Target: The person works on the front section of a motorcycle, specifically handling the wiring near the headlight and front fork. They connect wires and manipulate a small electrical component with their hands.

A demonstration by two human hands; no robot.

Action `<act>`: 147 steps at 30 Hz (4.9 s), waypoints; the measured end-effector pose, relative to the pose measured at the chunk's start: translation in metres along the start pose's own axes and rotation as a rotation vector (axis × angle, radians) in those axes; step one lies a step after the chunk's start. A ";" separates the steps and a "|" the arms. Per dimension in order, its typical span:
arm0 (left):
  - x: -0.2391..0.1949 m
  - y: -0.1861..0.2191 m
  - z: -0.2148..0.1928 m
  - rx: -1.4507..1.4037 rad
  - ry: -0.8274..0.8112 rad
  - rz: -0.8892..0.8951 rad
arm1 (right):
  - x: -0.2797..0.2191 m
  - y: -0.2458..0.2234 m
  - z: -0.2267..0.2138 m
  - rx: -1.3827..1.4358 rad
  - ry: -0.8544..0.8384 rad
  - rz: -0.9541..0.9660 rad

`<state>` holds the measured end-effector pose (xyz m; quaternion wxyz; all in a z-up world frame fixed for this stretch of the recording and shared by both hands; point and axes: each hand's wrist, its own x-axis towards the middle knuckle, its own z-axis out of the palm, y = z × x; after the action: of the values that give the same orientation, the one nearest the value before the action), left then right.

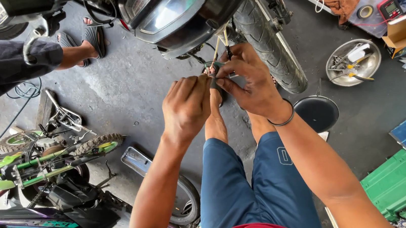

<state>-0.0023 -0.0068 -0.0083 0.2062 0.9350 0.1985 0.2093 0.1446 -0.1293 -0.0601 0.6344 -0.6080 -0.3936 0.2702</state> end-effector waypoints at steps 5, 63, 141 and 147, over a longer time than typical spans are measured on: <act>-0.009 0.012 0.013 -1.091 0.020 -1.341 | -0.003 -0.002 -0.002 -0.008 -0.007 -0.008; 0.004 -0.013 0.007 0.058 -0.006 -0.014 | -0.020 0.036 -0.007 0.720 0.051 0.277; -0.058 -0.044 0.164 -0.192 0.657 -0.249 | 0.016 0.144 -0.045 0.176 -0.562 -0.032; -0.079 -0.067 0.173 -0.320 0.660 -0.067 | -0.005 0.199 -0.028 0.055 -0.499 -0.290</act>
<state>-0.0053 -0.0397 -0.2072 0.2816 0.7660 0.2494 0.5213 0.1923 -0.1260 -0.2559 0.5660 -0.4428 -0.6129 0.3285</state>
